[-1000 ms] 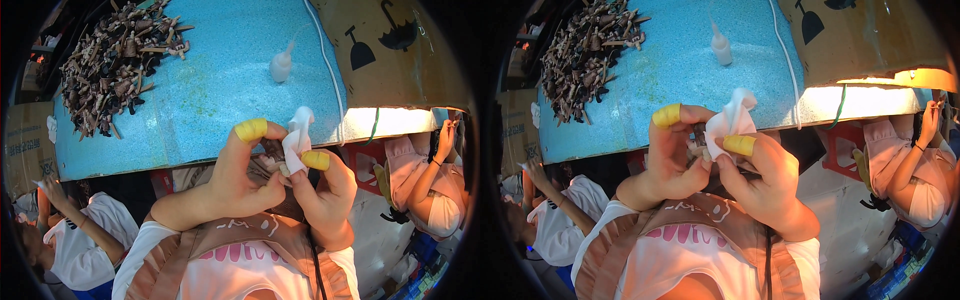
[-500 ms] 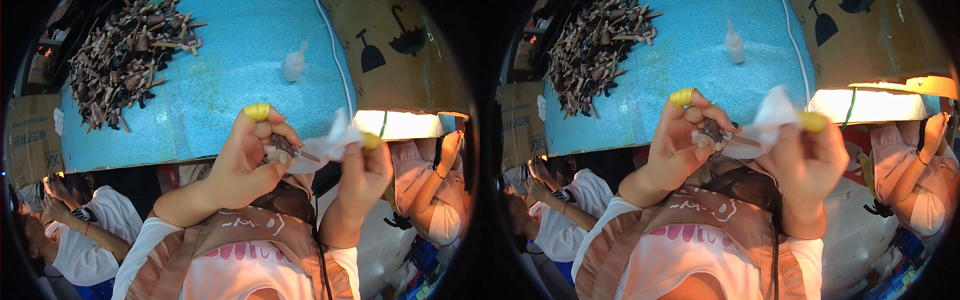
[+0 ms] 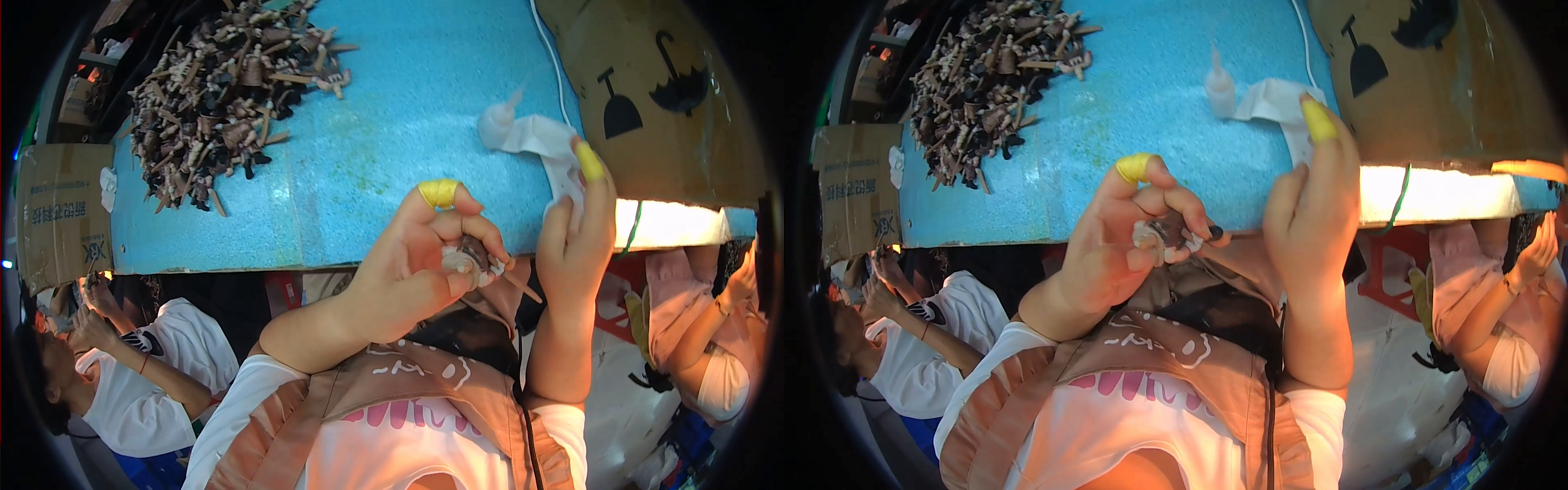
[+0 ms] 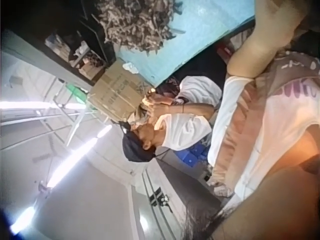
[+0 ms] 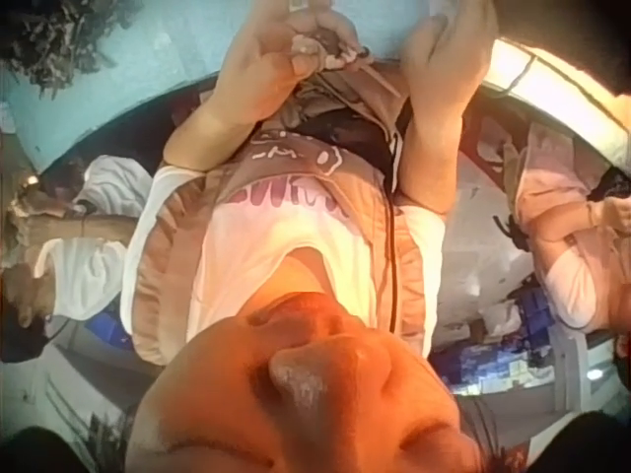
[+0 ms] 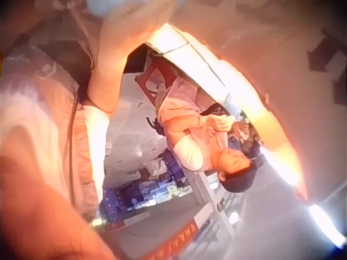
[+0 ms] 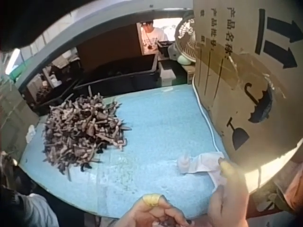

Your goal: The person assembles plastic toy figure components by applying adhesive from a glue bottle with a glue applicator, then wiping excess glue with wipes while wearing finger cots.

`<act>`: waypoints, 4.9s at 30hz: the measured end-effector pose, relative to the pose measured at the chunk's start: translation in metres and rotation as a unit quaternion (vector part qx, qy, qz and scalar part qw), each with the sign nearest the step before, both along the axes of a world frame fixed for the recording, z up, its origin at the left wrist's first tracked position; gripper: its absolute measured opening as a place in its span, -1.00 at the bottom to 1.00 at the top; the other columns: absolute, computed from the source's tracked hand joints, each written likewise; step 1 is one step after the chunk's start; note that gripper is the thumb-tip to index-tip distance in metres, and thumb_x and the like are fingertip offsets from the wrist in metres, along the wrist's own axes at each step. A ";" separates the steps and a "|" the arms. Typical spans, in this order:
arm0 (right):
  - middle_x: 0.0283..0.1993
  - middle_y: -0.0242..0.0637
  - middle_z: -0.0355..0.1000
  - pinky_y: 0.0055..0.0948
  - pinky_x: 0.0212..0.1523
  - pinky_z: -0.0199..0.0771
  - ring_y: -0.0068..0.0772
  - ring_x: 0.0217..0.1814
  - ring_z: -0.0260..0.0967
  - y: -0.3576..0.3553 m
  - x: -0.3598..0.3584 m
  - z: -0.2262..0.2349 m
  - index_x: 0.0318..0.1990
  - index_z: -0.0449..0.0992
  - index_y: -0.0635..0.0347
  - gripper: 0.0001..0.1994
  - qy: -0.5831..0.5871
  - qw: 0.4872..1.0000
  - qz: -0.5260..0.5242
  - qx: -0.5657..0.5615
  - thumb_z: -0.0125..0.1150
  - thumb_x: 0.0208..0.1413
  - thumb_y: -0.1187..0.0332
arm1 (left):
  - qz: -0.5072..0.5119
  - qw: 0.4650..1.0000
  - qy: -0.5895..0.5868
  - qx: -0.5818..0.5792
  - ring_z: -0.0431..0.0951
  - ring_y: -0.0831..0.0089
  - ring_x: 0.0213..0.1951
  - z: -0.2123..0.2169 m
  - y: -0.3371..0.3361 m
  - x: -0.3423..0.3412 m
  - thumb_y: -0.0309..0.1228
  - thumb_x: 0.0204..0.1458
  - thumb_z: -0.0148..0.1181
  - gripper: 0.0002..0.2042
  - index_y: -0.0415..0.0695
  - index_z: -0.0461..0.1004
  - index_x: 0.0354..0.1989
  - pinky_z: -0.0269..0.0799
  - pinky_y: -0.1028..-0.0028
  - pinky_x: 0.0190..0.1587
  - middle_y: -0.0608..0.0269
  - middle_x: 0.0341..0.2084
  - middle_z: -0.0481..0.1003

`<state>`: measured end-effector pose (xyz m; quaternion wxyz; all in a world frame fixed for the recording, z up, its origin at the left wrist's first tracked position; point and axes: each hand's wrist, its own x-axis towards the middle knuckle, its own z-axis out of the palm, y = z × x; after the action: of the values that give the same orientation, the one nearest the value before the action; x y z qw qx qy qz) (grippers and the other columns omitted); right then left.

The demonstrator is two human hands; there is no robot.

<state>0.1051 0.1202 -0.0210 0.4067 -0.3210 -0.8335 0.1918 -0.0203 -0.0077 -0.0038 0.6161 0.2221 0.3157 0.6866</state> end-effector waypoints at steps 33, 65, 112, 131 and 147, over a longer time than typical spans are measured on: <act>-0.27 -0.11 0.38 -0.29 -0.16 0.23 -0.18 -0.20 0.32 0.015 -0.037 0.000 -0.15 0.38 0.31 -0.72 -0.046 0.996 0.070 -0.006 0.13 -0.06 0.43 | 0.057 0.217 0.965 -0.133 0.01 0.02 0.21 0.016 0.078 -0.194 -0.17 0.04 0.02 -0.65 -0.22 0.45 -0.18 -0.22 0.02 0.22 0.03 0.03 0.27; -0.62 -0.46 0.14 -0.53 -0.59 -0.11 -0.59 -0.62 -0.05 -0.094 0.061 -0.010 -0.31 0.25 0.07 -0.72 0.339 0.926 0.133 -0.098 0.24 -0.07 0.25 | -0.006 0.985 0.171 0.038 0.35 0.41 -0.07 -0.015 -0.001 0.002 -0.67 -0.02 0.02 -0.70 -0.23 0.24 -0.07 0.23 0.42 0.02 0.11 -0.09 0.27; -0.73 -0.51 0.18 -0.56 -0.70 -0.17 -0.62 -0.80 -0.08 -0.093 0.049 -0.001 -0.25 0.28 0.02 -0.78 0.292 0.954 0.070 -0.024 0.07 0.08 0.14 | -0.032 0.962 0.267 0.049 0.36 0.35 -0.09 -0.011 -0.004 -0.009 -0.68 -0.04 0.01 -0.68 -0.26 0.24 -0.06 0.24 0.38 -0.02 0.04 -0.07 0.23; -0.64 -0.49 -0.13 -0.46 -0.48 -0.20 -0.51 -0.55 -0.23 -0.100 0.056 -0.007 -0.42 0.13 0.08 -0.74 0.346 0.933 0.070 -0.075 0.08 0.03 0.21 | -0.014 0.969 0.246 0.017 0.37 0.39 -0.12 -0.010 -0.003 -0.007 -0.65 -0.01 0.02 -0.70 -0.26 0.23 -0.07 0.27 0.39 -0.02 0.03 -0.08 0.27; -0.68 -0.49 -0.12 -0.44 -0.50 -0.19 -0.54 -0.61 -0.25 -0.098 0.053 -0.005 -0.40 0.15 0.08 -0.75 0.350 0.932 0.067 -0.067 0.08 0.04 0.21 | 0.037 0.991 0.117 0.052 0.38 0.39 -0.11 -0.012 0.000 0.002 -0.65 -0.01 0.02 -0.66 -0.27 0.21 -0.02 0.26 0.36 0.04 0.04 -0.12 0.31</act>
<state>0.1584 0.0223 -0.0259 0.6362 -0.2035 -0.6431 0.3745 -0.0188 -0.0074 -0.0155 0.5368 0.3213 0.3575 0.6934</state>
